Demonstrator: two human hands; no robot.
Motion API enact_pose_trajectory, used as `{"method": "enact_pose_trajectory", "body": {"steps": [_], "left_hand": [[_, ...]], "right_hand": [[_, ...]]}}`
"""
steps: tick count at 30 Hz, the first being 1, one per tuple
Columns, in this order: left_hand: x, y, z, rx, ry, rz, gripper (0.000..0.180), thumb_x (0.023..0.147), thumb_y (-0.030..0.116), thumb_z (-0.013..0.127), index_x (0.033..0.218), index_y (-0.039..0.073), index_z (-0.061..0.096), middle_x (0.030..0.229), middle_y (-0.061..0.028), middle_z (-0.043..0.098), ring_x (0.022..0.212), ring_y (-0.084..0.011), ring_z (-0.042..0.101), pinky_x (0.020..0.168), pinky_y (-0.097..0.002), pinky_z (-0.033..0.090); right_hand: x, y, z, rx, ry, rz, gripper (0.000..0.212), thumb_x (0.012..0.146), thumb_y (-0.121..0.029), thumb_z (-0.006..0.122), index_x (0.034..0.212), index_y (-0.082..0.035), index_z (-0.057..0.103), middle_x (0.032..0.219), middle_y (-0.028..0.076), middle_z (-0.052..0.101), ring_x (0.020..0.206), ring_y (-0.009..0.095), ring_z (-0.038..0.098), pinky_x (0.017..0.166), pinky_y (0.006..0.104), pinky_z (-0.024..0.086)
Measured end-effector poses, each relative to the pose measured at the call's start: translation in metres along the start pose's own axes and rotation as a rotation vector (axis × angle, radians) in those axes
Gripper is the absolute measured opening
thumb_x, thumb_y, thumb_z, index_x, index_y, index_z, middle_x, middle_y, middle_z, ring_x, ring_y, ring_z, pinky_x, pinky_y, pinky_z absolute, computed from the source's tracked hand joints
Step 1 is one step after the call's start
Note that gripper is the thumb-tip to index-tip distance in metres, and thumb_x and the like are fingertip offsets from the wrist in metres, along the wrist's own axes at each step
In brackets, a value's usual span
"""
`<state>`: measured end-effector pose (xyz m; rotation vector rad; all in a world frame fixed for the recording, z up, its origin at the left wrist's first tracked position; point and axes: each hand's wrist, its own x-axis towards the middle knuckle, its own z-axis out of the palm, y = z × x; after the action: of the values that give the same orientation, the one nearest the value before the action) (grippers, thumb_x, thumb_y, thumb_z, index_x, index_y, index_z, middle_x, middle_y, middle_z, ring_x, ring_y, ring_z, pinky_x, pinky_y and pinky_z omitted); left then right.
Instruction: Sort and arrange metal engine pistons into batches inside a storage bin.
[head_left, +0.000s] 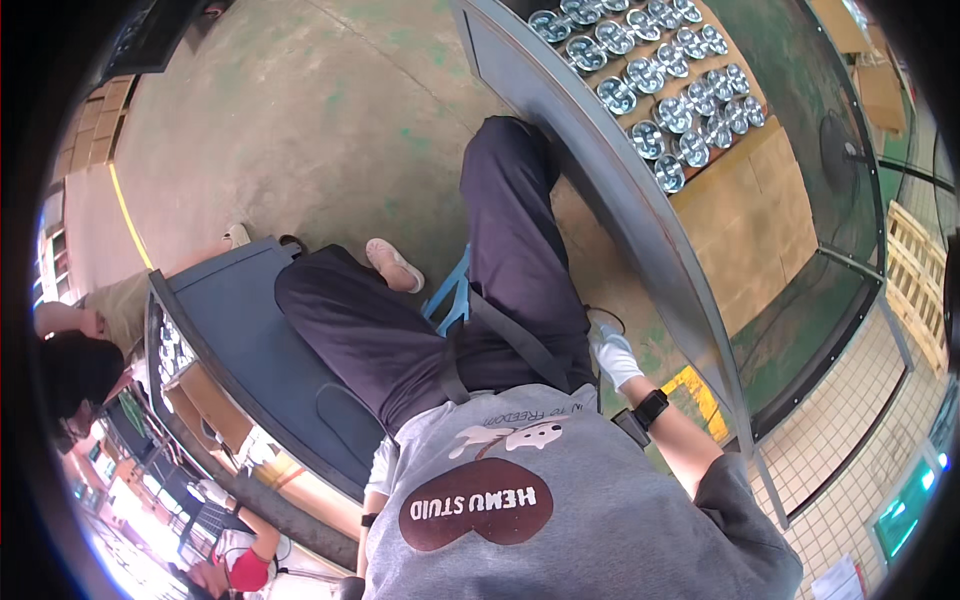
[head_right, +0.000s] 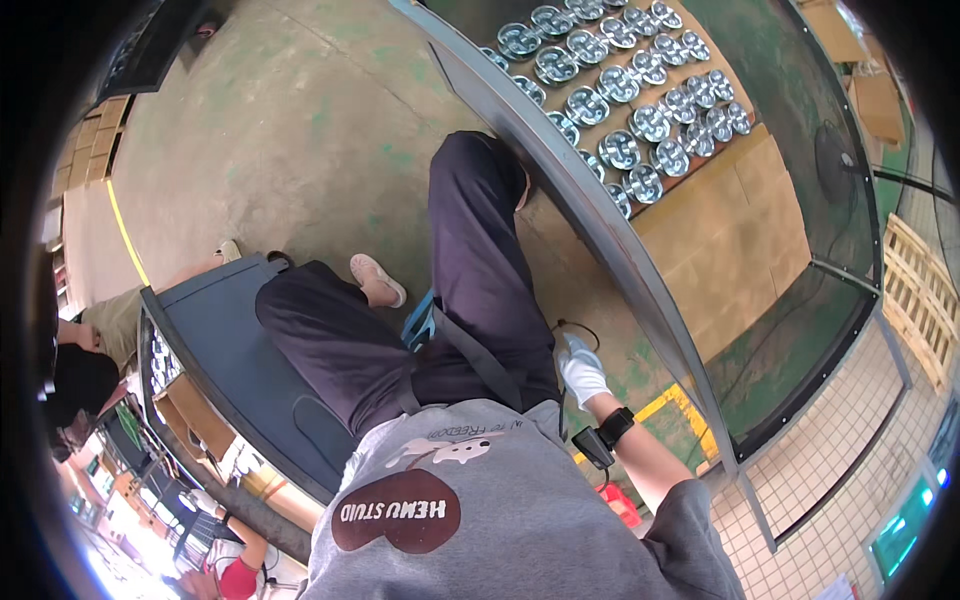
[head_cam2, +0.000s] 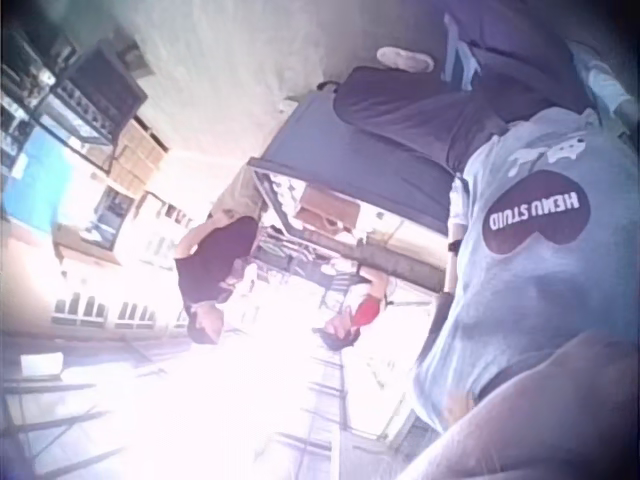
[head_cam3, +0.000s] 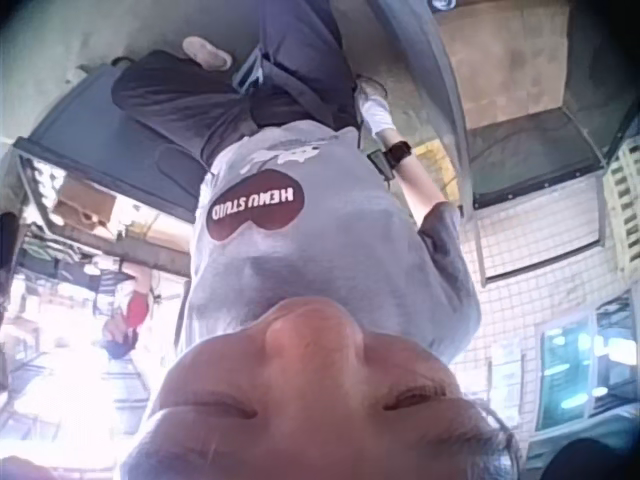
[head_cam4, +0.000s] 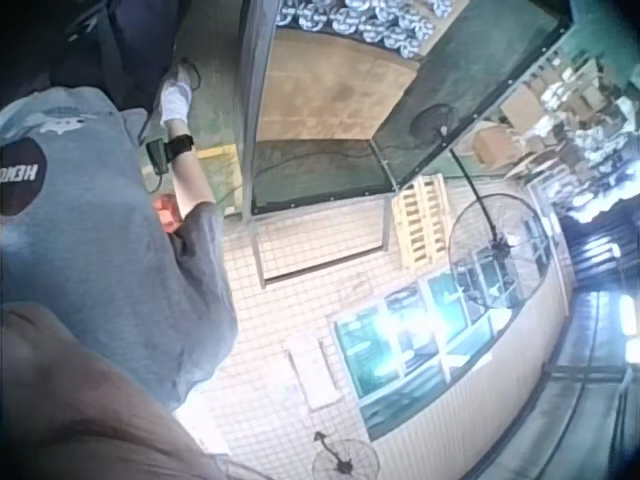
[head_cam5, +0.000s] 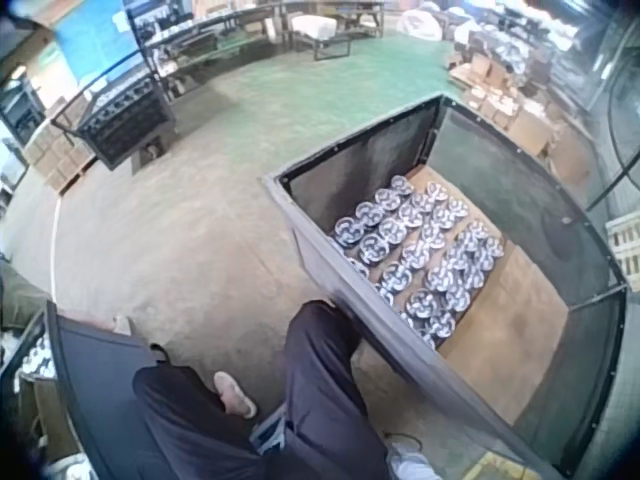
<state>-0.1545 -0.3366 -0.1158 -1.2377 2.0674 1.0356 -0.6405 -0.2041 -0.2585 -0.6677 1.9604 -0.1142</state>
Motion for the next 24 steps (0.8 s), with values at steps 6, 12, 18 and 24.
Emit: {"method": "enact_pose_trajectory", "body": {"steps": [6,12,18,24], "left_hand": [[-0.012,0.031,0.022,-0.059,0.046,-0.124,0.027,0.095,0.032,0.056,0.103,0.01,0.07,0.095,-0.0189,0.069,0.09,-0.04,0.068,0.077,-0.043,0.057],[-0.293,-0.03,0.126,-0.079,0.028,-0.157,0.027,0.095,0.032,0.056,0.103,0.01,0.07,0.095,-0.0188,0.069,0.089,-0.0399,0.068,0.077,-0.0431,0.057],[-0.245,0.009,0.12,-0.085,0.049,-0.216,0.027,0.095,0.032,0.056,0.103,0.01,0.069,0.094,-0.0188,0.069,0.089,-0.0399,0.068,0.076,-0.0432,0.057],[-0.207,0.067,0.137,-0.105,0.2,-0.389,0.027,0.095,0.031,0.056,0.102,0.01,0.069,0.094,-0.0188,0.069,0.088,-0.0399,0.068,0.076,-0.0433,0.057]], "right_hand": [[-0.009,-0.007,-0.041,-0.758,-0.423,0.091,0.055,0.088,-0.033,0.061,0.137,-0.009,0.053,0.131,0.02,0.061,0.121,0.036,0.059,0.099,0.0454,0.048],[-0.014,0.026,-0.01,-0.945,-0.065,-0.414,0.044,0.092,-0.02,0.057,0.134,-0.011,0.055,0.134,0.011,0.059,0.104,0.027,0.066,0.089,0.0439,0.051],[0.032,0.006,0.001,-0.828,0.142,-0.874,0.034,0.094,-0.016,0.055,0.126,-0.007,0.061,0.13,0.011,0.061,0.1,0.027,0.066,0.09,0.0425,0.05],[0.072,-0.077,-0.014,-0.808,-0.063,-1.043,0.032,0.093,-0.017,0.056,0.123,-0.007,0.062,0.126,0.011,0.063,0.098,0.027,0.066,0.087,0.0415,0.05]]}}
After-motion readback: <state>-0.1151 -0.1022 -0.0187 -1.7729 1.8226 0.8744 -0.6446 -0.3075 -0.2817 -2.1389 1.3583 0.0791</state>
